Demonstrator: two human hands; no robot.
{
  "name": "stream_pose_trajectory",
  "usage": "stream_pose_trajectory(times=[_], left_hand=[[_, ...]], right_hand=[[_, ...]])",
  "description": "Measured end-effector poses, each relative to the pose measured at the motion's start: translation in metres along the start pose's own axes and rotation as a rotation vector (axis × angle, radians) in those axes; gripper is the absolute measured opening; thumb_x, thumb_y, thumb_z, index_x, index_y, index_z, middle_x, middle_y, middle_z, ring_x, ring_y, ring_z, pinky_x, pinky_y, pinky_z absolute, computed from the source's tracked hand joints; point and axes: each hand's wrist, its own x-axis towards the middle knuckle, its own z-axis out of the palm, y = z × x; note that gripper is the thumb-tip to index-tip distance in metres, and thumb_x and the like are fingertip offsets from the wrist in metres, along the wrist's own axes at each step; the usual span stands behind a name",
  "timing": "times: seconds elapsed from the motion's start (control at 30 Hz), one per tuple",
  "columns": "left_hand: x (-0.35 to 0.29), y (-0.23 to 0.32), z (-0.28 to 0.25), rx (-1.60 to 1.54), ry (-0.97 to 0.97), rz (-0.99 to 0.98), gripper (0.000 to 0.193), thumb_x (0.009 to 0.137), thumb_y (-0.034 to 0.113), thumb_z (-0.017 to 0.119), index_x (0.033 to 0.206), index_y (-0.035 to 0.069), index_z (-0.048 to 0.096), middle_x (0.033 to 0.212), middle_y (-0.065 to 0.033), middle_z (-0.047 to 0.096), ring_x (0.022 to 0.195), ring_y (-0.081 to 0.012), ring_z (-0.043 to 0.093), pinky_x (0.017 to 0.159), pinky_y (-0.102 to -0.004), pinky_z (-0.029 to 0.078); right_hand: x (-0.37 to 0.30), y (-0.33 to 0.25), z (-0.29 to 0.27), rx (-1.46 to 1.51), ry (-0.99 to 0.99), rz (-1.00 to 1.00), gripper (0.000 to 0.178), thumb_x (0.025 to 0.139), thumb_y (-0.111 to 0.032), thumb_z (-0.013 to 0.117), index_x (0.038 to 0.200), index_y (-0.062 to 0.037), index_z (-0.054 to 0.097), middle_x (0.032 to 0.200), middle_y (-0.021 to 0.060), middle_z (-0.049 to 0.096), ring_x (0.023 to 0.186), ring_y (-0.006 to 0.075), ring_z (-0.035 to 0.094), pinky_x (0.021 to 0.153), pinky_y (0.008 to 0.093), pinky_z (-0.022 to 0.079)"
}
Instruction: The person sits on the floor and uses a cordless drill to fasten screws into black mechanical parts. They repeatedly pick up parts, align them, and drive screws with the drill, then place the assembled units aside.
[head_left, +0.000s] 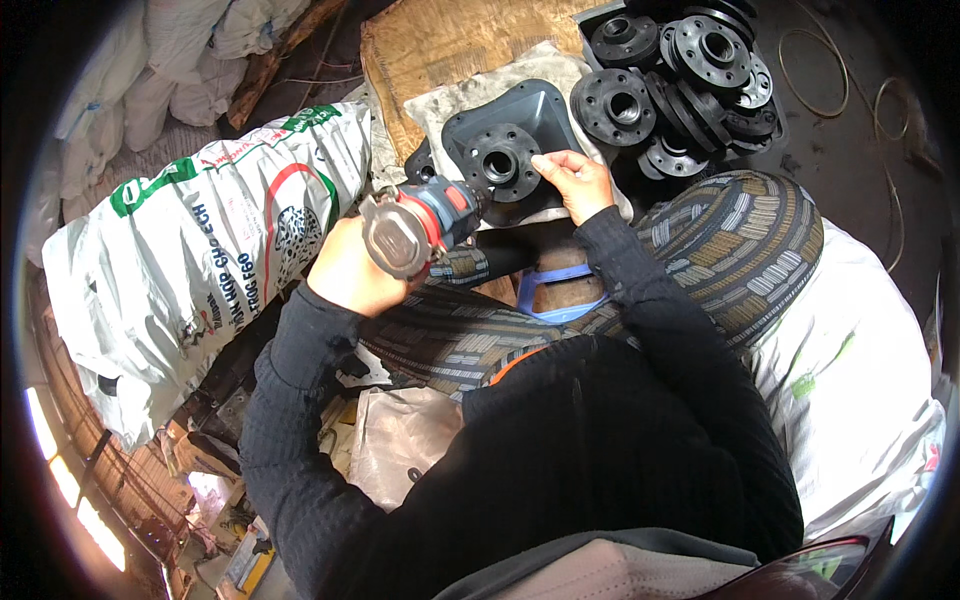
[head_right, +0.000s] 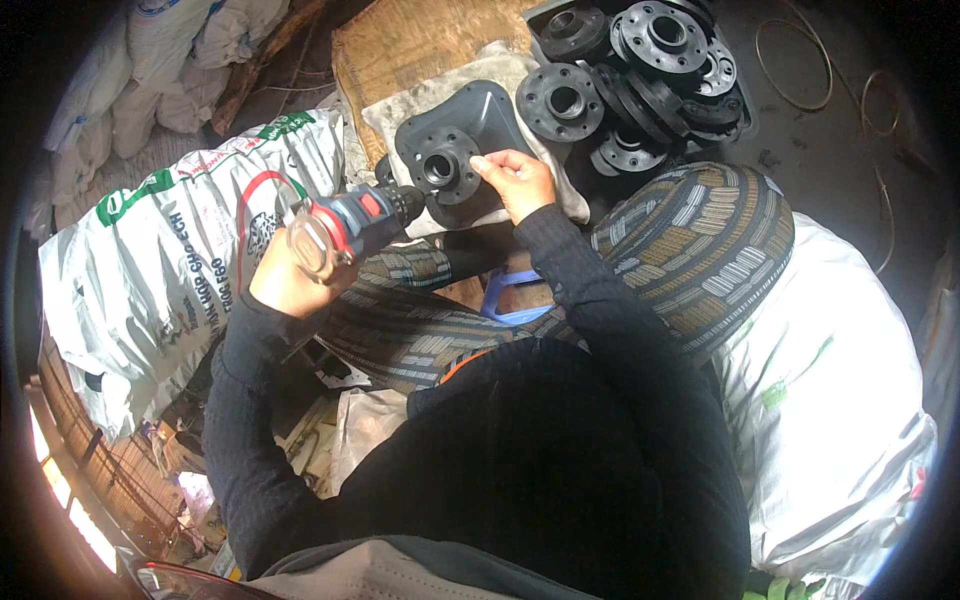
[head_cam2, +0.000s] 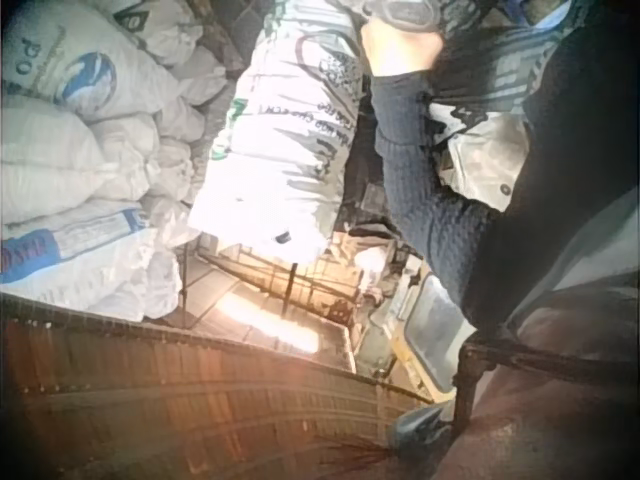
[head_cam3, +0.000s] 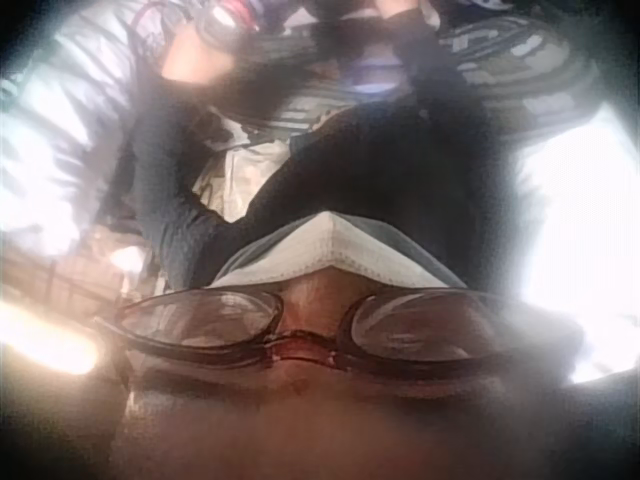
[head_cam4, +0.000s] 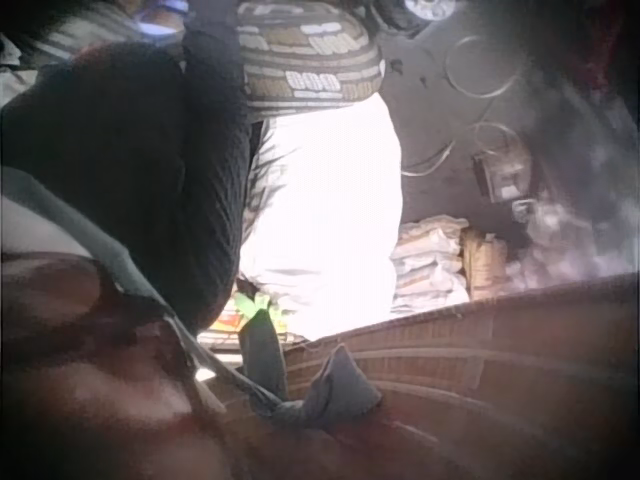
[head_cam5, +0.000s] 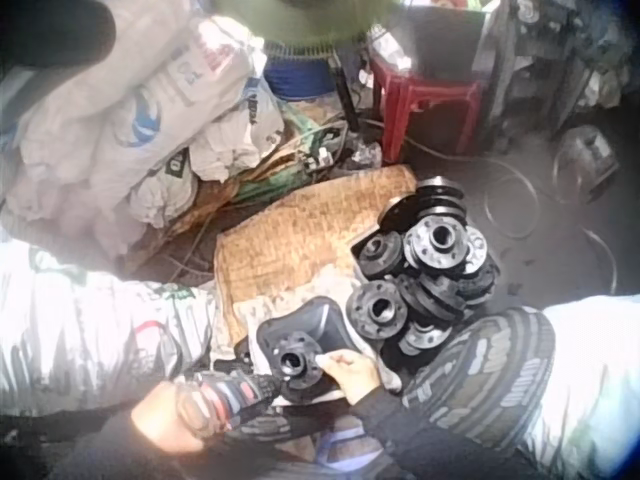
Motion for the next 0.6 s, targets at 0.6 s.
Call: stream_pose_trajectory(times=[0.6], left_hand=[[-0.028, 0.003, 0.040, 0.089, 0.131, -0.052, 0.033, 0.075, 0.012, 0.071, 0.105, 0.002, 0.060, 0.094, -0.0107, 0.065, 0.087, -0.0195, 0.063, 0.078, -0.0319, 0.050]], right_hand=[[0.000, -0.009, -0.008, -0.063, 0.017, 0.094, 0.023, 0.082, -0.028, 0.071, 0.091, -0.0076, 0.068, 0.063, -0.0067, 0.051, 0.050, 0.0008, 0.036, 0.043, 0.0191, 0.025]])
